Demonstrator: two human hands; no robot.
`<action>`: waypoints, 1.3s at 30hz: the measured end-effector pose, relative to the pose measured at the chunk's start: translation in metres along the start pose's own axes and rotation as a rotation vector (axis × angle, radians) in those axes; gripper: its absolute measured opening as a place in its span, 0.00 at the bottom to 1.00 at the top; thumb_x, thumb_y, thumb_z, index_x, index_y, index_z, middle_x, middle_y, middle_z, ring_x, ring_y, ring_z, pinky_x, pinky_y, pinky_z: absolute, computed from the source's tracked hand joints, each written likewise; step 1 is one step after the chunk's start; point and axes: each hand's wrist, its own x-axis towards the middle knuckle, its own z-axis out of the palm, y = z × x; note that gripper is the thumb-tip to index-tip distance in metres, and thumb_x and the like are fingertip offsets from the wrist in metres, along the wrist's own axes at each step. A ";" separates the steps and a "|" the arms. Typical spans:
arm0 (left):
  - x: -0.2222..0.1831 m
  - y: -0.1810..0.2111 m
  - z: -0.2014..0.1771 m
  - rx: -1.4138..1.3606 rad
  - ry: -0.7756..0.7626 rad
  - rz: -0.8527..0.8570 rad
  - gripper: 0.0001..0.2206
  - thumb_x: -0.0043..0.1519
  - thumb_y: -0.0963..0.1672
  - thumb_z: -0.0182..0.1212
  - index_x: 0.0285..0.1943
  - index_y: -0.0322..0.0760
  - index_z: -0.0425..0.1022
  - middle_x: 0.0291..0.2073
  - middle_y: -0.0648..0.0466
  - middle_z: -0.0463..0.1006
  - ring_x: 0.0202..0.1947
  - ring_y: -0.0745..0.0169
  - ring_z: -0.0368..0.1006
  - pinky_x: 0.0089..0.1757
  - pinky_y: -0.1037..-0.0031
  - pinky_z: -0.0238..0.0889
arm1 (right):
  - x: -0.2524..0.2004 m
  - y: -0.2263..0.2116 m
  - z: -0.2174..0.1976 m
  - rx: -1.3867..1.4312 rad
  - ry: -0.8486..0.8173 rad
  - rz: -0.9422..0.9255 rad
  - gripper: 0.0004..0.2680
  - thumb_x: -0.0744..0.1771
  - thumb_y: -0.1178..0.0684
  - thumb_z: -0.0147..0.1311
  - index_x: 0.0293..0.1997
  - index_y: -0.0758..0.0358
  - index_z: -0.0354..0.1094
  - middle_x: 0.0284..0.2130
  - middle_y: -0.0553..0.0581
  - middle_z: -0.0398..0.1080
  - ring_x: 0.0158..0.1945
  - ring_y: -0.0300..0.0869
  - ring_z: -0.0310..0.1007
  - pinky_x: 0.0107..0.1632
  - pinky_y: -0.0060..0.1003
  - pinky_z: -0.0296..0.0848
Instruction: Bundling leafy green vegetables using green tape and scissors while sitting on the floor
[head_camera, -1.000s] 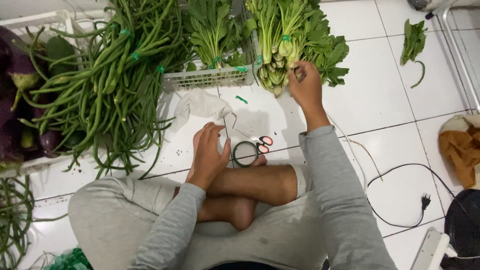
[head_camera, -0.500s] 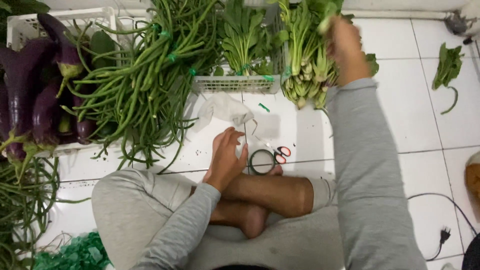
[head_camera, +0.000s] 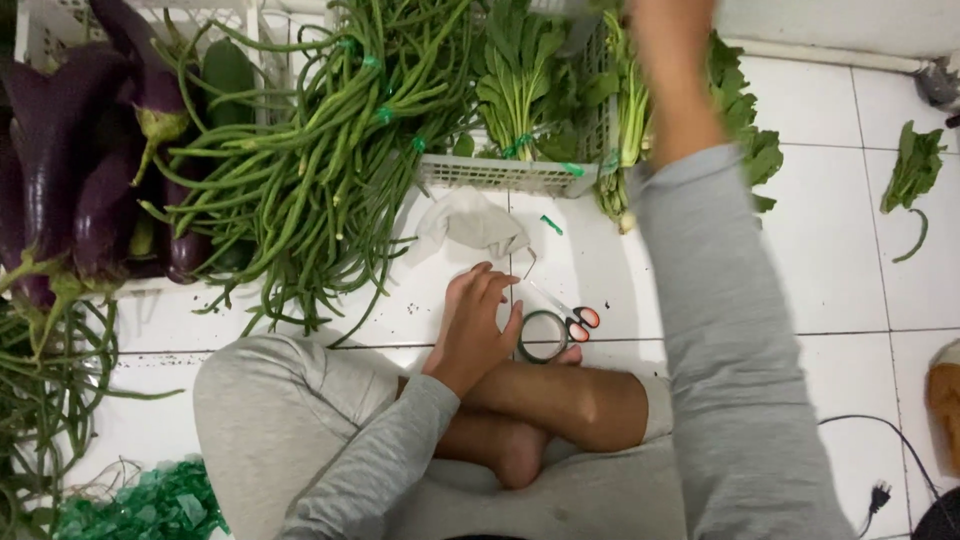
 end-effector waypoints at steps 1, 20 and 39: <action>0.000 0.001 -0.001 -0.044 -0.001 -0.012 0.13 0.65 0.43 0.60 0.58 0.35 0.72 0.37 0.50 0.75 0.57 0.43 0.72 0.63 0.54 0.52 | -0.029 -0.004 0.012 -0.104 -0.031 -0.036 0.13 0.74 0.39 0.45 0.60 0.54 0.57 0.50 0.58 0.68 0.55 0.53 0.72 0.56 0.56 0.71; -0.008 -0.034 0.037 0.003 -0.065 -0.028 0.04 0.59 0.43 0.60 0.39 0.41 0.78 0.27 0.57 0.76 0.50 0.54 0.76 0.67 0.58 0.47 | -0.320 0.057 -0.065 -0.777 -0.830 0.395 0.18 0.62 0.39 0.58 0.51 0.59 0.72 0.45 0.66 0.77 0.54 0.63 0.76 0.55 0.60 0.72; -0.087 0.087 -0.055 0.606 -0.460 0.034 0.24 0.64 0.56 0.43 0.30 0.45 0.84 0.27 0.48 0.84 0.38 0.45 0.81 0.47 0.53 0.61 | -0.387 0.026 -0.092 -0.444 -0.147 -0.163 0.09 0.65 0.59 0.57 0.47 0.69 0.67 0.31 0.67 0.71 0.34 0.59 0.78 0.36 0.53 0.76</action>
